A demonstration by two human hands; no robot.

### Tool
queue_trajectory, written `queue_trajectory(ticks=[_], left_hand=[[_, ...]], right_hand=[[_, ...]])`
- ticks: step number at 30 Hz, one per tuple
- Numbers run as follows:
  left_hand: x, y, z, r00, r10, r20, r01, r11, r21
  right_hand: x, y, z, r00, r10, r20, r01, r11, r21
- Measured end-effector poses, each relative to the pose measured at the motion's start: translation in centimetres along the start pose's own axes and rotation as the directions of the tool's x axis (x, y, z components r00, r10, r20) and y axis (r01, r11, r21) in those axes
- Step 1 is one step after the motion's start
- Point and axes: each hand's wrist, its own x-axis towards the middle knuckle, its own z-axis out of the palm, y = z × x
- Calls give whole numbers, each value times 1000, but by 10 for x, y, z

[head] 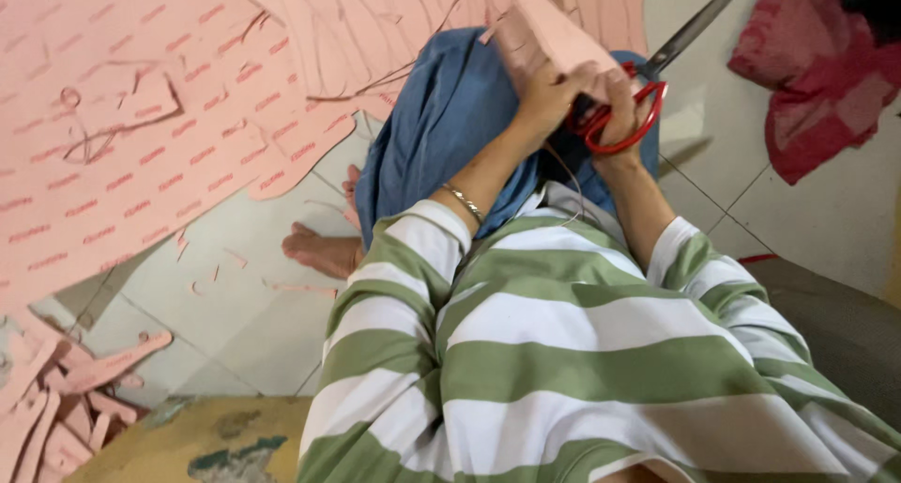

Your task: The person sits on the floor with a large pink pattern sheet on their lap and cuts out insole-shaped pieces with red-handled scissors, following drawn outlines. They rotate the sheet and reposition pieces by hand as they cut each outline free, letting scraps fall to the floor.

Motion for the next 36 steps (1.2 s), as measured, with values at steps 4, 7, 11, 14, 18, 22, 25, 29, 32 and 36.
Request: queue_trajectory(ticks=[4,7,11,14,18,22,25,29,32,36], left_hand=[[6,5,-17,987,-65,-144,55,996,-68],[2,9,-24,992,-90,-86,85,995,-54],[-4,10,-23,978,-197,65,201,977,-72],[-5,7,-25,985,-147,95,160,975,-153],[-6,3,-30,990,-120,77,130,980,-151],[-18,6,-35,991,-16,131,43,978,-206],[-36,20,-32,990,78,115,-39,950,-309],[-64,41,-17,985,170,37,-139,898,-418],[-83,54,0,940,336,-65,-336,869,-364],[-108,69,16,854,504,-129,-520,839,-160]], right_hand=[[-7,-6,-1,999,23,21,-23,1000,-19],[-13,-3,-4,997,70,30,-69,997,-15],[-12,4,-6,996,60,62,-50,987,-150],[-9,9,-6,992,73,99,-56,984,-169],[-14,14,-14,985,92,148,-52,965,-256],[-32,4,-20,973,196,120,-137,915,-380],[-47,-16,-22,961,249,119,-170,873,-458],[-70,-51,-28,958,156,240,-8,854,-521],[-87,-76,-33,960,206,188,-93,872,-481],[-103,-93,-30,849,111,517,86,936,-342]])
